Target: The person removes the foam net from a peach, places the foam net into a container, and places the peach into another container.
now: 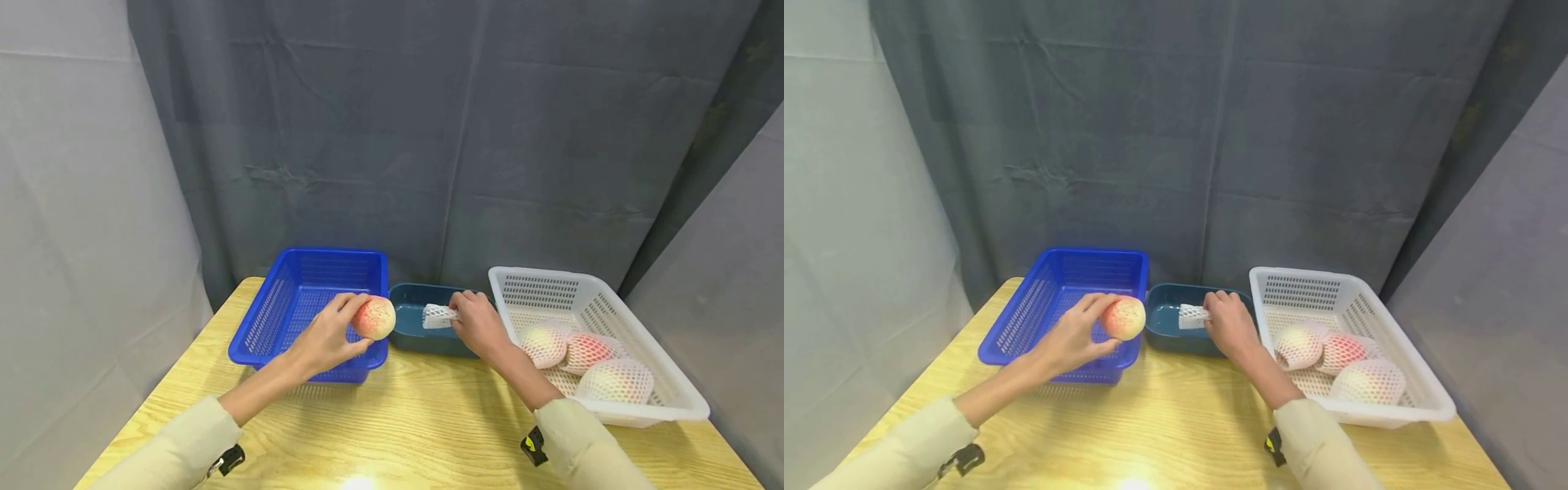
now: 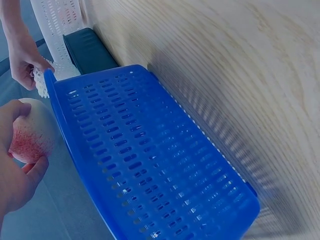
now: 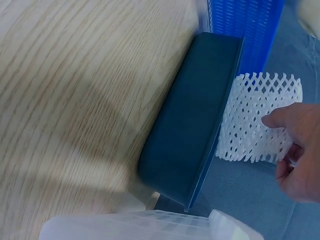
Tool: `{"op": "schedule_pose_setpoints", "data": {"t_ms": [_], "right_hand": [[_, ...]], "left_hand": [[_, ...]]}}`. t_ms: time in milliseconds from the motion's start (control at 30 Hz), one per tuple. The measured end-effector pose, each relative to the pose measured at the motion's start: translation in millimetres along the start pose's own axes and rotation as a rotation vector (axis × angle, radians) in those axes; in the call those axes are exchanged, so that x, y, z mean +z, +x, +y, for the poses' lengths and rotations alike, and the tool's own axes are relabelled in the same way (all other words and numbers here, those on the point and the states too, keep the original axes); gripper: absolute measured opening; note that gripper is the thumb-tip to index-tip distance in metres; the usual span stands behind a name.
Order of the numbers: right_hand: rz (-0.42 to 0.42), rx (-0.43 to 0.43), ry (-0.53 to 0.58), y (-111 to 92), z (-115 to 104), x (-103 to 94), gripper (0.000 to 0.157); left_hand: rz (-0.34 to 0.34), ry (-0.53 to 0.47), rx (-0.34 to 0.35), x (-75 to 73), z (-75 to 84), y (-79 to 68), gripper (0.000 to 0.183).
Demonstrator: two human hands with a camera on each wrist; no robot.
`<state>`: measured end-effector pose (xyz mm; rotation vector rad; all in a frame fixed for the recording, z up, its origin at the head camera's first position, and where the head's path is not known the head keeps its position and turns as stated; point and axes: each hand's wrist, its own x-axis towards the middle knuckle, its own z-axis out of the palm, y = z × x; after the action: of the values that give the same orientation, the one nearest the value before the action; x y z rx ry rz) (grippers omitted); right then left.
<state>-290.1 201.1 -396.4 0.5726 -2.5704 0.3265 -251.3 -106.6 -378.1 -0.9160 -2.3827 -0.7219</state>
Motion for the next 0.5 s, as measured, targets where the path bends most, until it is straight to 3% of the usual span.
{"op": "schedule_pose_setpoints", "data": {"t_ms": [500], "right_hand": [[0.019,0.004,-0.012,7,2,16.9,0.013]], "left_hand": [[0.016,0.011,-0.017,-7.0,-9.5,-1.1,0.072]]}}
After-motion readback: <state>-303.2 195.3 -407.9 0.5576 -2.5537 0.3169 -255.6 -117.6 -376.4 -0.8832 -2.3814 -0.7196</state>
